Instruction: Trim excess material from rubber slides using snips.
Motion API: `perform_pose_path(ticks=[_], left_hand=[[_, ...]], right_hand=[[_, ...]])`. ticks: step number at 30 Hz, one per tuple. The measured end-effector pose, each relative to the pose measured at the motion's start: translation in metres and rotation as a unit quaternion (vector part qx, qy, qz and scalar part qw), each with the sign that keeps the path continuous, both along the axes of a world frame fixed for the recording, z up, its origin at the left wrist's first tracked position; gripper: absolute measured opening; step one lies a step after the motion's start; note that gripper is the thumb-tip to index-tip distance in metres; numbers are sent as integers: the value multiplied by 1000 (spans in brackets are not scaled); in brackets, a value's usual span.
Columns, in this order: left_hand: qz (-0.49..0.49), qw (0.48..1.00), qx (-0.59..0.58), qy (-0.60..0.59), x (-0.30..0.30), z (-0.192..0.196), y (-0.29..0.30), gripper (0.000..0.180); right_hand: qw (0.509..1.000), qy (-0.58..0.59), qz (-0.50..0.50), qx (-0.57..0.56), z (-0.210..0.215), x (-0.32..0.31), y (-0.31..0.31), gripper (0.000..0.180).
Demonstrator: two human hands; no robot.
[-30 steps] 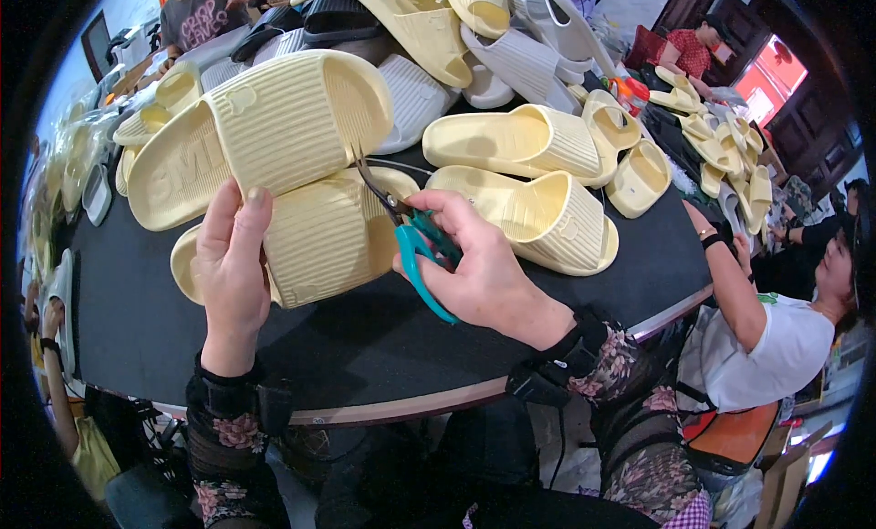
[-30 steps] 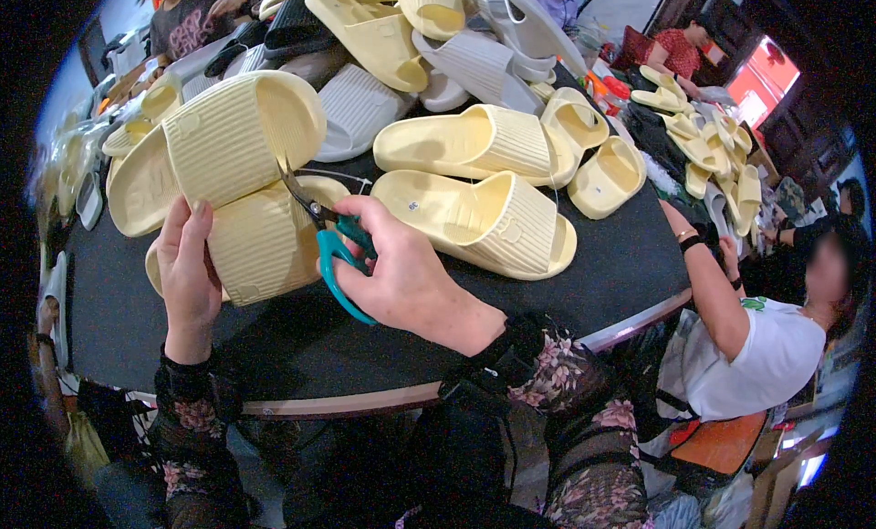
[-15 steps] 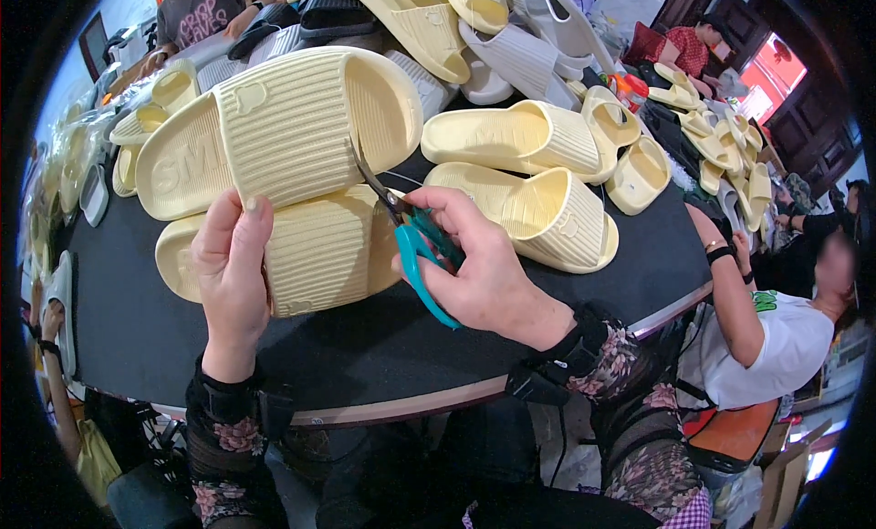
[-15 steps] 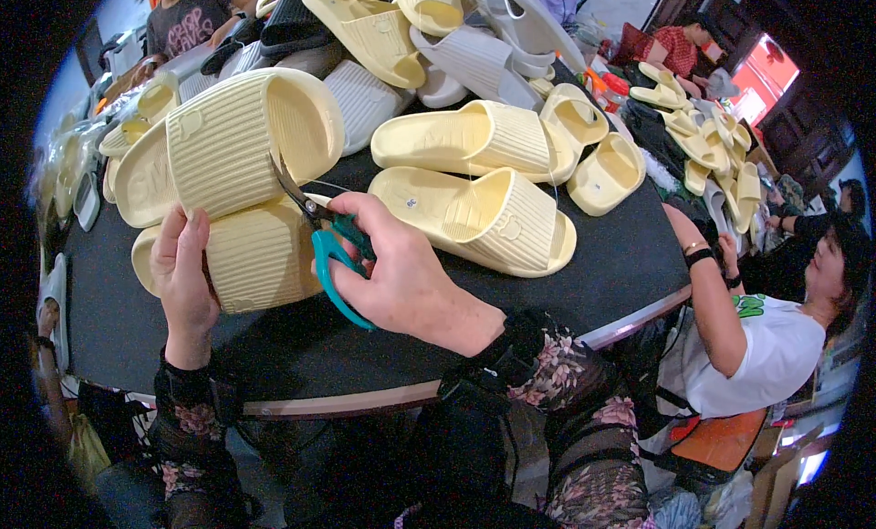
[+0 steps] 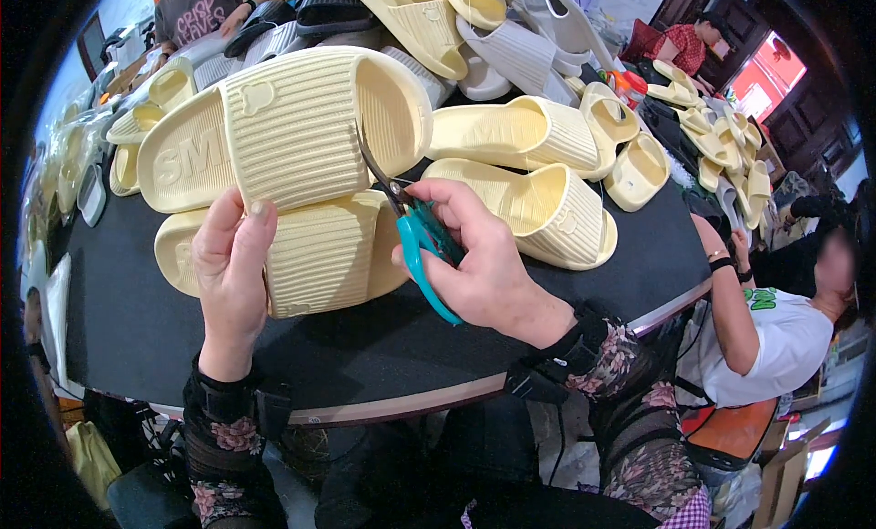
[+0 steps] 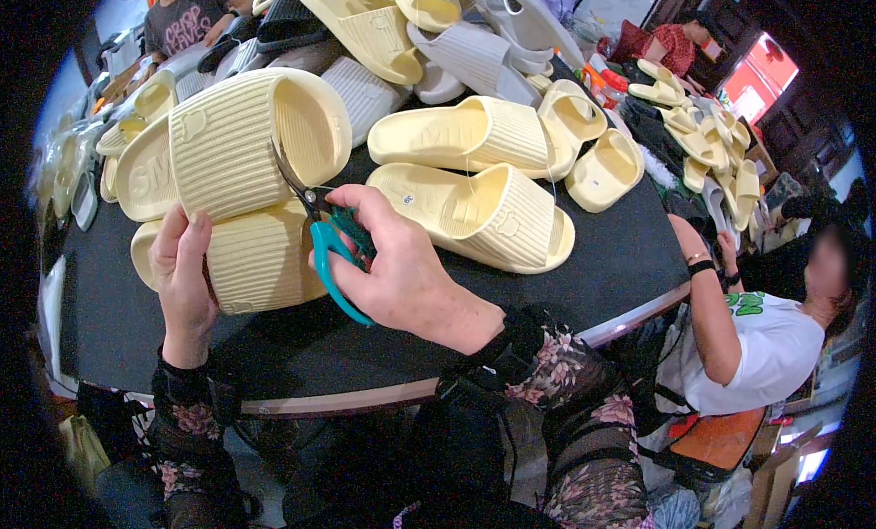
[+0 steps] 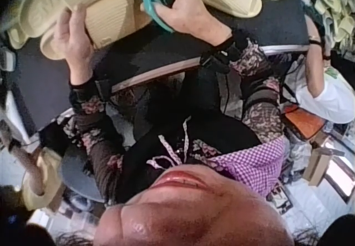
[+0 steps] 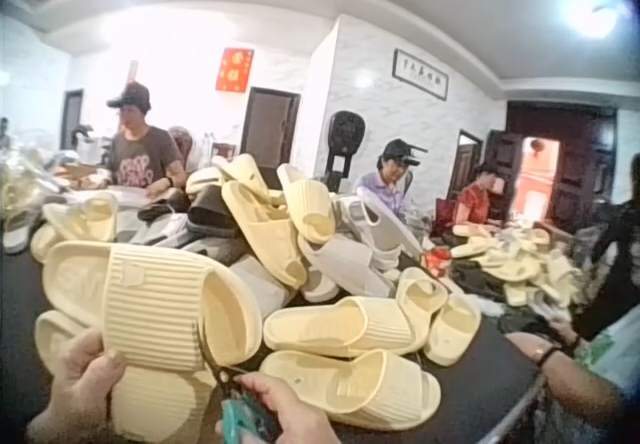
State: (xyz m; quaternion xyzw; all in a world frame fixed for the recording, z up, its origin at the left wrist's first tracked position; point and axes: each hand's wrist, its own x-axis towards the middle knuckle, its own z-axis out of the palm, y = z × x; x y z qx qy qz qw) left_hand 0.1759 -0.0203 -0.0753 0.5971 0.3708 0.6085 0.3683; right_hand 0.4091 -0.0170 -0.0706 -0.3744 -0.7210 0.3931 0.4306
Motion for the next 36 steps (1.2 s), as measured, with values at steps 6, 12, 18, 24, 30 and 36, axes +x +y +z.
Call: perform_pose_path(ticks=[6,12,18,24,30,36], left_hand=[[-16,1000,-1,8,1,1,0,30],[5,1000,19,24,6,8,-4,26],[4,1000,16,14,7,7,-4,24],[28,998,19,55,6,7,-7,25],[20,996,36,81,7,8,-9,26],[-1,996,35,86,4,4,-11,28]], right_hand=[[996,44,-10,74,-9,-1,5,41],[998,46,-5,52,-5,0,4,40],[997,65,-9,36,-2,1,0,40],[996,73,-21,52,-5,0,3,45],[999,45,-21,10,10,4,-6,52],[998,48,-25,9,11,4,-6,51]])
